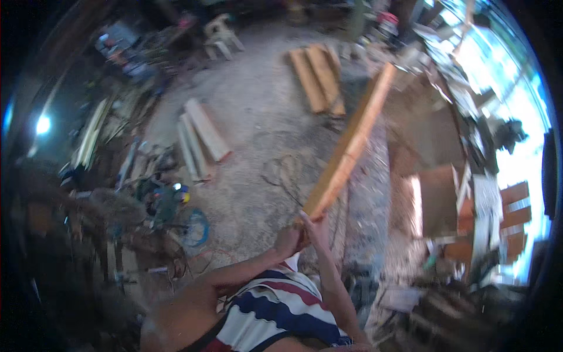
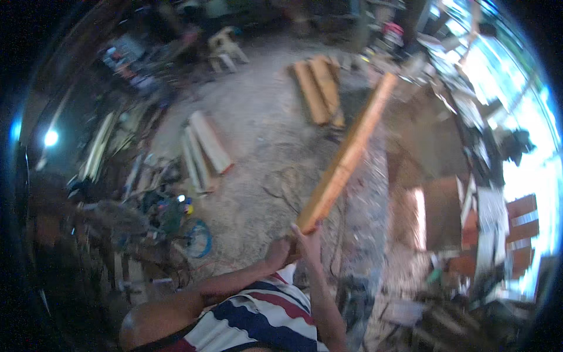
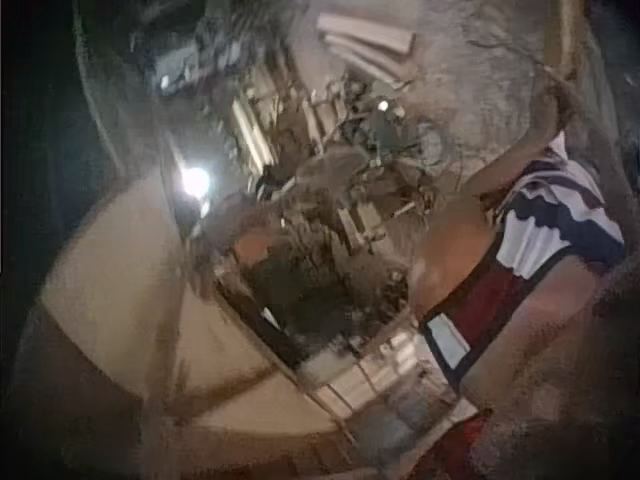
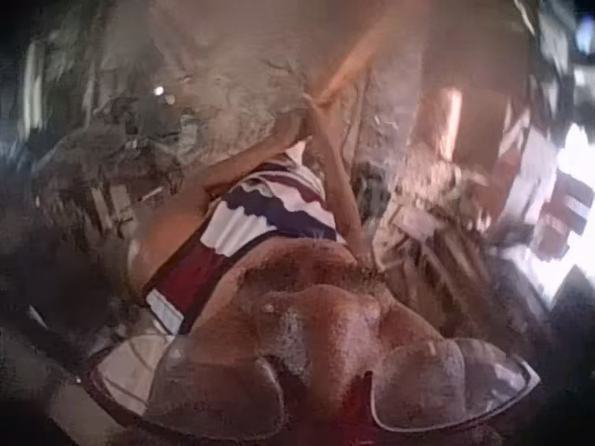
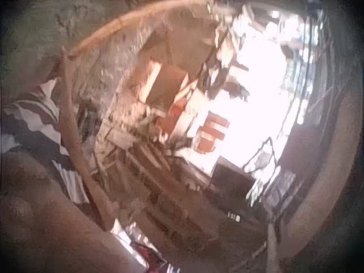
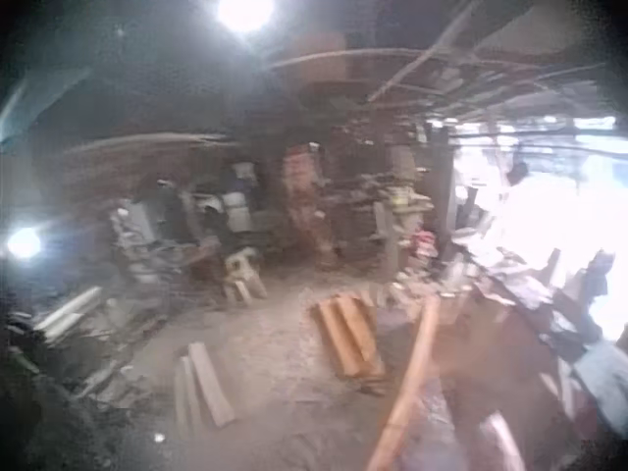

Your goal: Measuring a piece of wood with a tape measure and then using a power planer to smooth the surface.

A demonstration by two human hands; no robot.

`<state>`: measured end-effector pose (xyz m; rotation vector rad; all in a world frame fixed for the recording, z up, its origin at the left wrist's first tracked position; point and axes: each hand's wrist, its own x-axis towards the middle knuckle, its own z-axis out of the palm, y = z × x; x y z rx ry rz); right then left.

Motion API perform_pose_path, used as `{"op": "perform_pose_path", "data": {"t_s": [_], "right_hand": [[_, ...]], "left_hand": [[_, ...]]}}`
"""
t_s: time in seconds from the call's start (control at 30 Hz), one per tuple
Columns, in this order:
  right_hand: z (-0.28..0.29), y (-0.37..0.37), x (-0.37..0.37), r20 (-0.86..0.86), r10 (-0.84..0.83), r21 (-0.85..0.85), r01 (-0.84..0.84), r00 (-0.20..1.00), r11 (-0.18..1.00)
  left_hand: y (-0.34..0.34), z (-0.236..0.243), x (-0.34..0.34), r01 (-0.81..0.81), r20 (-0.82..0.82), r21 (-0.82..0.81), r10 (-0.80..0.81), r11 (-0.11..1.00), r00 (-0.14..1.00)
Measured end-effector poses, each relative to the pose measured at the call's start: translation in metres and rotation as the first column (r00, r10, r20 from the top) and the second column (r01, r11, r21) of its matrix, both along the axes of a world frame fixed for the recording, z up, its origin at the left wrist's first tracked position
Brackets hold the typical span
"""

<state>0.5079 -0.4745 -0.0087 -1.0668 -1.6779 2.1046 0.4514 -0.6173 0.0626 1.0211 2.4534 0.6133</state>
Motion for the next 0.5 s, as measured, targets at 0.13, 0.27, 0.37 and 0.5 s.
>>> {"op": "perform_pose_path", "data": {"t_s": [0.13,0.27,0.37,0.5], "right_hand": [[0.000,0.036,0.040,0.438,0.008,0.032,-0.024,0.899,0.999],[-0.052,0.045,0.055,0.109,-0.149,-0.063,0.156,0.983,0.986],[-0.065,0.040,0.061,0.040,-0.176,-0.085,0.179,0.984,0.980],[-0.047,0.025,0.081,0.471,0.156,0.031,-0.193,0.868,0.981]], "left_hand": [[0.000,-0.016,-0.007,0.071,-0.029,0.204,-0.067,0.976,0.997],[0.038,-0.070,-0.041,-0.446,0.533,-0.014,0.384,0.895,0.754],[0.047,-0.115,-0.048,-0.529,0.982,-0.182,0.176,0.829,-0.062],[0.035,-0.149,-0.030,-0.650,0.940,-0.055,0.259,0.758,0.222]]}}
